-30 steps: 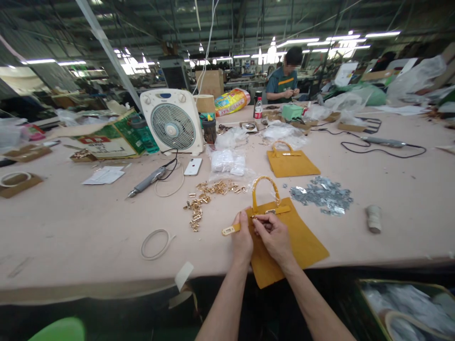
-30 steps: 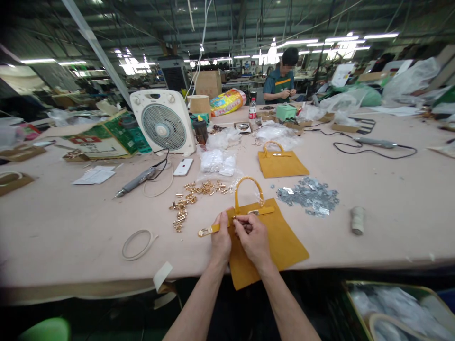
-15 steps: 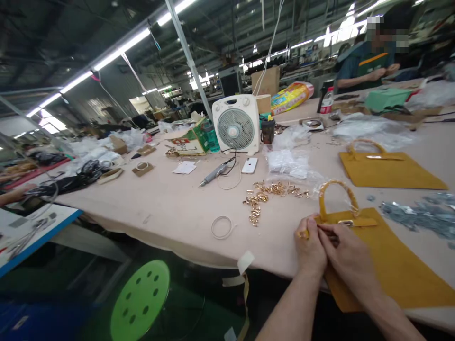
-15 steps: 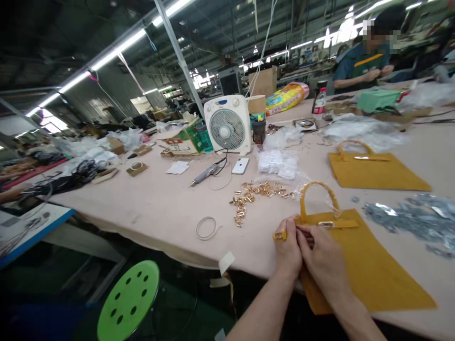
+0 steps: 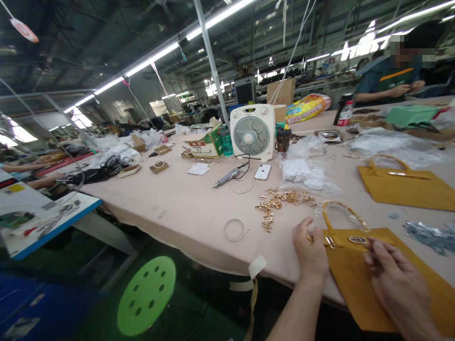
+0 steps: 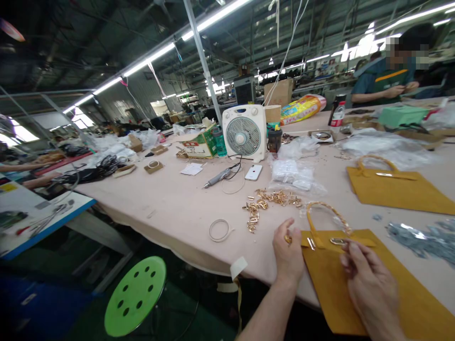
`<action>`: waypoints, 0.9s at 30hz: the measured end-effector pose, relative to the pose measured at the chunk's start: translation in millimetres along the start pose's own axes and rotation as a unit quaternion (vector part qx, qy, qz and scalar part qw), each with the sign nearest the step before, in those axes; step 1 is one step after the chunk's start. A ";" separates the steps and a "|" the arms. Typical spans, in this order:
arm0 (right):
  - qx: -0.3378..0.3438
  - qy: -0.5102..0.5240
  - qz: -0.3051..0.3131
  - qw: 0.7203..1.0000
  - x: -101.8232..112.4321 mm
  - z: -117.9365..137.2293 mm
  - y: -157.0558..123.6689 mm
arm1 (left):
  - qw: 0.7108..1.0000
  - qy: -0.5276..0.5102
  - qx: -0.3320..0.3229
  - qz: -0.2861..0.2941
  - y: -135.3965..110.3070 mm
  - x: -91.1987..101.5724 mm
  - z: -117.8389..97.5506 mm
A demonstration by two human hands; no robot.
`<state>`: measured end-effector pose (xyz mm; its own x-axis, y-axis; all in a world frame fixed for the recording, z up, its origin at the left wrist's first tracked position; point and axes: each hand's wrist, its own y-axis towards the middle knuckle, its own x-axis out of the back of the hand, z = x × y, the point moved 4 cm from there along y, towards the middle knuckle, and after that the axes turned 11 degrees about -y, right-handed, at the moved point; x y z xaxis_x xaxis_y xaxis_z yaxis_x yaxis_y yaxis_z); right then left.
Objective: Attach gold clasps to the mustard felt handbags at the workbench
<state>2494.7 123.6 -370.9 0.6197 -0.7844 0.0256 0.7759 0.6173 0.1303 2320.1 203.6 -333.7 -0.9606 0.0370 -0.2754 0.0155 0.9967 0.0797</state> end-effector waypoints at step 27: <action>-0.051 0.038 0.056 0.996 -7.2 0.7 2.3 | 0.984 0.144 -0.101 0.007 111.8 130.5 -15.6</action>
<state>2492.0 130.6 -370.1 0.7067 -0.7063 -0.0411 0.7074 0.7062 0.0285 2192.1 318.7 -345.8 -1.0000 -0.0013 0.0085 0.0011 0.9605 0.2784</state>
